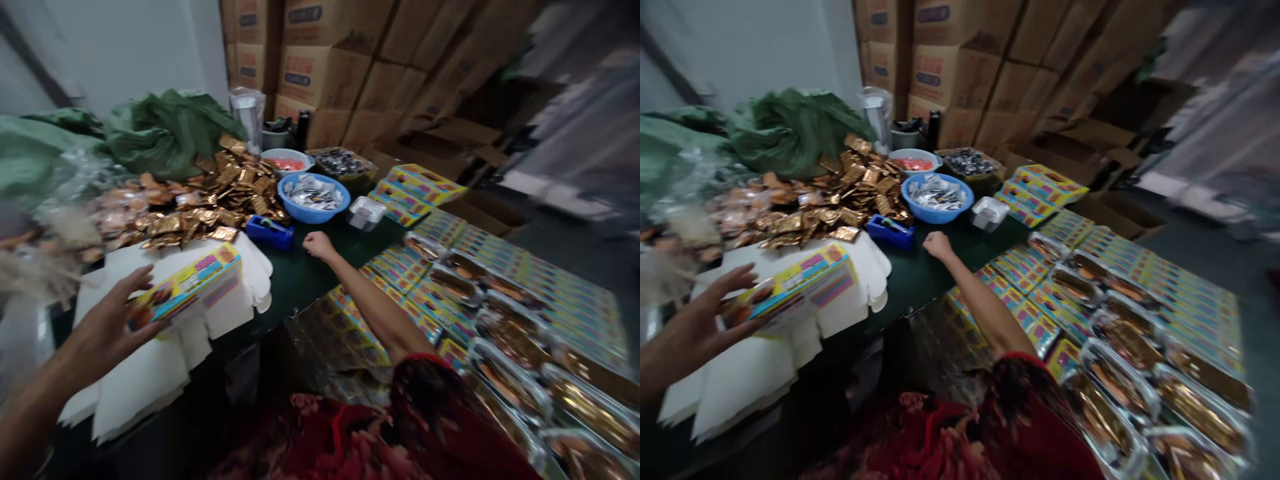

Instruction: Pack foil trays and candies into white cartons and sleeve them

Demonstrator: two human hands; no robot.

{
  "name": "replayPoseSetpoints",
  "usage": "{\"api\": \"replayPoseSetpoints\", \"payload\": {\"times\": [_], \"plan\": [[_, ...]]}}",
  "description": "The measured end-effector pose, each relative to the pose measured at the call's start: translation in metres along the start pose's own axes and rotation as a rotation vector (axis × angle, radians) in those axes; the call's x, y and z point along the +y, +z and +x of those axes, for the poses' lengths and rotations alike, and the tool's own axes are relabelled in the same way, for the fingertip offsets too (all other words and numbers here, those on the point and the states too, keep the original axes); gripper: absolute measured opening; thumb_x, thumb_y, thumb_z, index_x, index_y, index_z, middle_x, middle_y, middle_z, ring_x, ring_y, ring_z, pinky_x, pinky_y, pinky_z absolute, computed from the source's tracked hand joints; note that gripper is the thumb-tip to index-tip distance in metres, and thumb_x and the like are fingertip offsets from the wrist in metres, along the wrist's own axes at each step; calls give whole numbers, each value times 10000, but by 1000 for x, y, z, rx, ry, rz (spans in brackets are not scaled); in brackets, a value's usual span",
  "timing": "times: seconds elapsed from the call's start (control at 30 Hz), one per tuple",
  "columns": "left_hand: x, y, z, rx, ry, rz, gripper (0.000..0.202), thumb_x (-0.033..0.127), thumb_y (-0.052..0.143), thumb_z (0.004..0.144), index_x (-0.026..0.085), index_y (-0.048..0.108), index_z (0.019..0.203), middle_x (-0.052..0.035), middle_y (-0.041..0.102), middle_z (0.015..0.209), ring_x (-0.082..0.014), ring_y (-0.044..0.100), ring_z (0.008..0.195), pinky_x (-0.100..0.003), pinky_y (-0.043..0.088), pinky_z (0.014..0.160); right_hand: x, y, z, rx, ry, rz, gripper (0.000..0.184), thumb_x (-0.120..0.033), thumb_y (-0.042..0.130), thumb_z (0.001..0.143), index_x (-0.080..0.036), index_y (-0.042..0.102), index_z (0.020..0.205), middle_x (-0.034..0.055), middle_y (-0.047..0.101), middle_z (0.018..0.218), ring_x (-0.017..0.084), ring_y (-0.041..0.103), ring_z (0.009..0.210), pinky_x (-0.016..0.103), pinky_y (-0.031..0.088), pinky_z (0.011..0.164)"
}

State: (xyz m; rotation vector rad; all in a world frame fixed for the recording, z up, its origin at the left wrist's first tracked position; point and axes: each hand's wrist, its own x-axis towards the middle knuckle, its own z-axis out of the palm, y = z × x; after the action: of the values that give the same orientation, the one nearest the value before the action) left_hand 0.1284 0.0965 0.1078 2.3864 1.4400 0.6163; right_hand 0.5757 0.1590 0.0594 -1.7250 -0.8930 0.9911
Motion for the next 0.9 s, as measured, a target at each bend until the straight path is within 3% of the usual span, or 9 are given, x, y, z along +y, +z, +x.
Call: {"api": "replayPoseSetpoints", "payload": {"times": [0.1, 0.13, 0.27, 0.37, 0.47, 0.63, 0.77, 0.9], "plan": [[7, 7, -13, 41, -31, -91, 657, 507, 612, 831, 169, 459, 1373, -139, 632, 1278, -268, 660, 1074, -413, 539, 941, -3, 17, -61, -63, -76, 150, 148, -177, 652, 664, -186, 525, 590, -71, 445, 456, 65, 414, 459, 213, 348, 494], [14, 12, -17, 91, -26, -74, 606, 469, 611, 830, 157, 490, 1336, -140, 642, 1255, -265, 659, 1070, -413, 537, 942, -4, 26, -89, -116, -123, 322, 144, -204, 681, 643, -194, 539, 627, -69, 477, 493, 73, 431, 472, 218, 369, 497], [56, 40, -32, 244, -2, 121, 493, 311, 601, 837, 149, 514, 1294, -146, 647, 1193, -273, 641, 1069, -400, 551, 886, -8, 79, -209, -361, -163, 645, 173, -263, 716, 679, -214, 551, 688, -72, 509, 503, 82, 440, 439, 239, 382, 488], [81, 56, -43, 280, 10, 226, 498, 244, 627, 813, 166, 510, 1291, -144, 635, 1193, -281, 614, 1091, -398, 540, 899, -2, 121, -251, -428, -101, 800, 252, -331, 765, 676, -211, 543, 694, -74, 508, 494, 83, 442, 437, 240, 371, 486], [89, 65, -49, 281, 49, 270, 524, 222, 634, 800, 165, 496, 1303, -148, 628, 1194, -286, 599, 1080, -406, 529, 900, 14, 142, -247, -411, -12, 877, 346, -375, 831, 608, -200, 538, 666, -79, 494, 482, 74, 435, 436, 233, 361, 483], [92, 67, -50, 276, 83, 274, 484, 204, 598, 825, 147, 492, 1294, -155, 632, 1166, -284, 598, 1056, -408, 526, 889, 28, 149, -226, -457, 62, 856, 441, -429, 865, 547, -200, 492, 592, -81, 471, 447, 62, 390, 387, 236, 343, 444], [85, 53, -40, 231, -13, 199, 469, 240, 619, 800, 170, 509, 1251, -124, 641, 1142, -276, 624, 1035, -389, 539, 831, 23, 164, -215, -439, -34, 776, 430, -470, 850, 548, -202, 521, 614, -66, 520, 467, 76, 420, 386, 238, 338, 429], [62, 35, -22, 183, -94, 64, 515, 343, 637, 778, 169, 508, 1245, -111, 656, 1145, -265, 660, 976, -394, 545, 820, 17, 186, -183, -390, -171, 530, 440, -537, 812, 570, -212, 515, 570, -63, 498, 447, 92, 416, 415, 243, 315, 427]]}}
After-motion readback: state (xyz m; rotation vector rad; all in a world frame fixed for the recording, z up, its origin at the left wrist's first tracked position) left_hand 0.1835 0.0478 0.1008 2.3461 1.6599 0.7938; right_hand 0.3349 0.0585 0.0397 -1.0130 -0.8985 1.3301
